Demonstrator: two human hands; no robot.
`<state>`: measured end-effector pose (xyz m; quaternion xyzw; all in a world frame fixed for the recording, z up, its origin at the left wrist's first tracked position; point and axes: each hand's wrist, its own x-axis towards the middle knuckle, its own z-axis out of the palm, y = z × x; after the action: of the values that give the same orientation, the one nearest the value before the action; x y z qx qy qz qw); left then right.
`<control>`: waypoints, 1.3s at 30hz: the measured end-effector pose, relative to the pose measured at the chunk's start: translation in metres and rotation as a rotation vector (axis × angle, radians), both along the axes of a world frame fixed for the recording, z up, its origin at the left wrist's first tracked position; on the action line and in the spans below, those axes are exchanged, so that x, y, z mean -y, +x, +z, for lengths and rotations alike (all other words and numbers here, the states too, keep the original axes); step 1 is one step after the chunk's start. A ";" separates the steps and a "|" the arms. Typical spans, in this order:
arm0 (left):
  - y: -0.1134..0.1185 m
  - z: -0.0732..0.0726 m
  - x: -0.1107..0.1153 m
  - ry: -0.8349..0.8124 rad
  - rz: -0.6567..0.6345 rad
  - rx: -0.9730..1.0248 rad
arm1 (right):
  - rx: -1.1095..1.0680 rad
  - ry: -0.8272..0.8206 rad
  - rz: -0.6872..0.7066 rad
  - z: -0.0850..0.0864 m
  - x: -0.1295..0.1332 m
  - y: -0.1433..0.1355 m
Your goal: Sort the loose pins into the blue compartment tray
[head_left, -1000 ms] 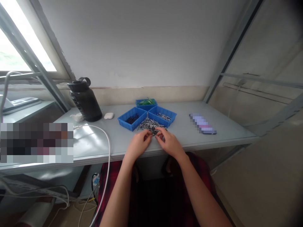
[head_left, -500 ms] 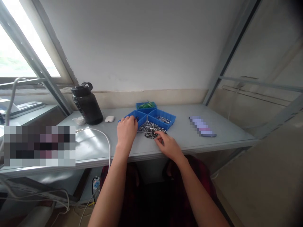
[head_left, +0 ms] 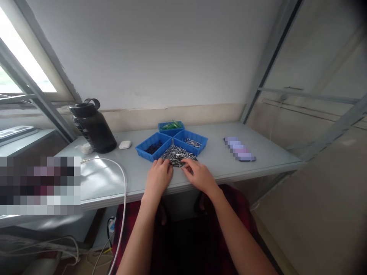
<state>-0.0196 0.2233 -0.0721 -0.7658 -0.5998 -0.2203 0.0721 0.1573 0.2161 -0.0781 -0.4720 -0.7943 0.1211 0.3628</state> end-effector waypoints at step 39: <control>-0.004 0.000 0.000 -0.053 -0.158 0.172 | 0.109 0.038 0.019 0.001 0.000 -0.001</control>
<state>-0.0234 0.2238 -0.0718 -0.7905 -0.5473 -0.2744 -0.0175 0.1567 0.2164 -0.0770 -0.4633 -0.8195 0.0834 0.3269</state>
